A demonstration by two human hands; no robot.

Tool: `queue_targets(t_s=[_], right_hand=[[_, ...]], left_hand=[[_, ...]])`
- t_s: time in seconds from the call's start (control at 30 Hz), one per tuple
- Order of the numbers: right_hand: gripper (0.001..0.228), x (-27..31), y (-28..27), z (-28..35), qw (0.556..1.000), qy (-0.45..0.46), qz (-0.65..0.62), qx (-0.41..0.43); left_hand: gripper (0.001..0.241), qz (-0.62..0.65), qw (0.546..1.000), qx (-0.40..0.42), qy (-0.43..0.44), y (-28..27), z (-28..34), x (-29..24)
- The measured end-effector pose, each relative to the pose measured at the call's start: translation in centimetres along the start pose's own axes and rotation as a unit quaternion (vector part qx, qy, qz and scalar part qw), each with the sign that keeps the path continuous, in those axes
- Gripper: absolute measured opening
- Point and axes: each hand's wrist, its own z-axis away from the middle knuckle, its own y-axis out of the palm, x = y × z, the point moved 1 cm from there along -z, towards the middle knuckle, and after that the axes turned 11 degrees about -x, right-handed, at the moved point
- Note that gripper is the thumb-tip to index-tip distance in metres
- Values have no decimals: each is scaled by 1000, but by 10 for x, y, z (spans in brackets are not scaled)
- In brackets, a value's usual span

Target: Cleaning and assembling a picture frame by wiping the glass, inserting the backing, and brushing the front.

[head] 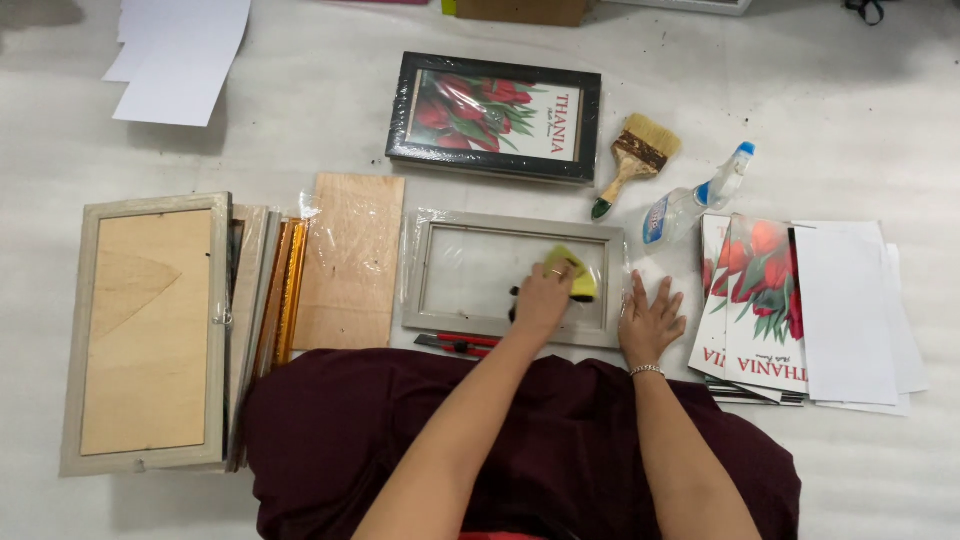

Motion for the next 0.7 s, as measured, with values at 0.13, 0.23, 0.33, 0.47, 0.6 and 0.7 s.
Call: queue_targets(t_s=[0.13,0.23,0.33,0.47,0.6,0.7], right_hand=[[49,-1,0,2,1000,-14,5,0],[48,-2,2,1,1000,-14,16,-13],[47,-2,2,1,1000,-2,13,10],[48,-4,3,1,1000,-5,18,9],[48,-4,4,1,1000,-4,20,12],[48,-3,2,0,1000,1,12,18]], left_hand=[[22,-64,996,-15,-55,-36,-6,93],[24,-146,986,11,-79,-62,-4,149],[29,-133,985,52,-95,-73,4,185],[32,-88,984,132,-75,-105,11,173],[30,-34,972,223,-67,-145,48,154],[31,-59,974,217,-35,-167,57,146]])
